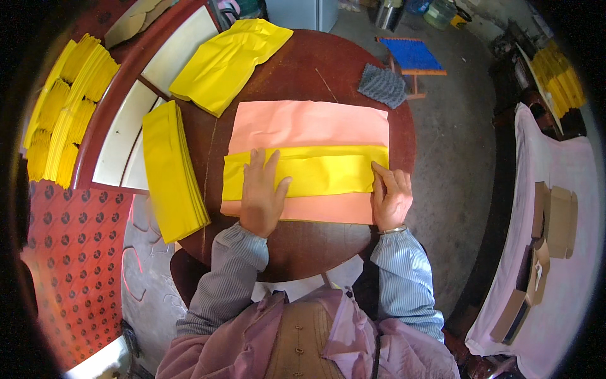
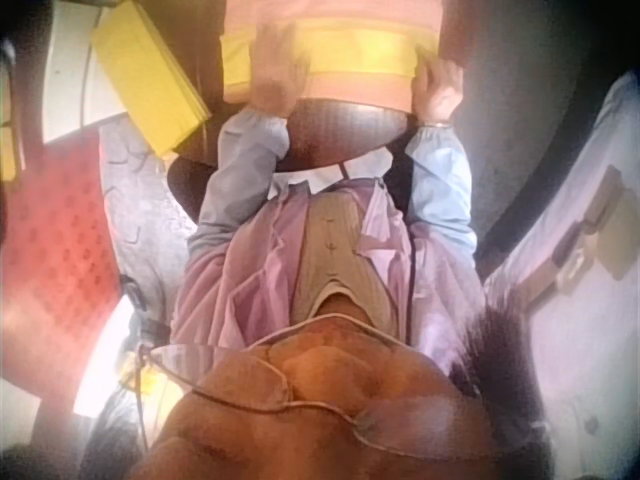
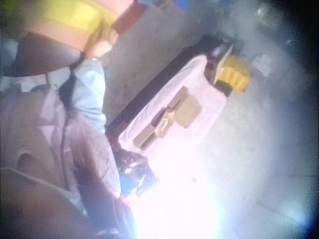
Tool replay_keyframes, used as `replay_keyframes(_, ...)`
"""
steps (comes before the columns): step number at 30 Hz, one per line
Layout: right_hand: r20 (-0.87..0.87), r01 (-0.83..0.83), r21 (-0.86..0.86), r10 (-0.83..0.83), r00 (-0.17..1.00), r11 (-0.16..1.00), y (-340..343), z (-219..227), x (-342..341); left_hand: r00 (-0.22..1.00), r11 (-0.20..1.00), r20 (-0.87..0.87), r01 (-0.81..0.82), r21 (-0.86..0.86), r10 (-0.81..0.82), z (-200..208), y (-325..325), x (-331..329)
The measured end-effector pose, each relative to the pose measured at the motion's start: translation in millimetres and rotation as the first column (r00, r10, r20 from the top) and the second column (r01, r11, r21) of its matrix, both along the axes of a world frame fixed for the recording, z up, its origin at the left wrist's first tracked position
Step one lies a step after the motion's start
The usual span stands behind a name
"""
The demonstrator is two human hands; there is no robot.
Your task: The person folds yellow paper sheets on a round table, aligning edges and creasing folds. They stack the folded sheets and tie the bundle with a white string, then place the bundle on a cardboard box.
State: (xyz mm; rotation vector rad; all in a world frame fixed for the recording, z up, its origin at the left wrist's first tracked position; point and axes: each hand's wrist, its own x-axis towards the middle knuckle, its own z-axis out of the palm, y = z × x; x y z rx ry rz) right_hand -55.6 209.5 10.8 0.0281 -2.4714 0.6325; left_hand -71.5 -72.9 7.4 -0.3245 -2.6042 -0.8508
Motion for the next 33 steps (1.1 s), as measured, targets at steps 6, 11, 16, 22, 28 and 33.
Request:
replay_keyframes(6,0.016,0.034,0.052,-0.035,0.999,0.998,-1.5,0.5,-0.8,0.997,0.956,-0.018,-0.072,-0.285,0.07,8.8,14.7,-6.6)
replay_keyframes(11,0.01,0.041,0.1,-0.042,0.999,0.994,-2.8,-1.8,-0.2,0.99,0.936,0.07,-0.095,-0.339,0.126,6.8,17.4,-13.9)
replay_keyframes(16,0.01,0.026,0.079,-0.027,1.0,0.997,-4.1,2.3,-1.4,0.984,0.933,0.089,-0.115,-0.34,0.153,3.2,19.9,-16.2)
replay_keyframes(22,0.021,0.069,0.095,-0.071,0.997,0.993,-3.0,4.4,-3.5,0.984,0.937,0.121,-0.087,-0.338,0.134,-2.4,15.7,-11.9)
replay_keyframes(28,-0.013,0.096,0.063,-0.095,0.995,0.993,-1.3,-10.0,-7.4,0.975,0.907,0.152,-0.085,-0.412,0.161,-7.7,1.5,-11.5)
replay_keyframes(33,0.07,0.115,0.155,-0.127,0.989,0.981,0.1,2.1,-6.3,0.977,0.932,0.176,-0.052,-0.36,0.122,-8.1,1.3,-10.6)
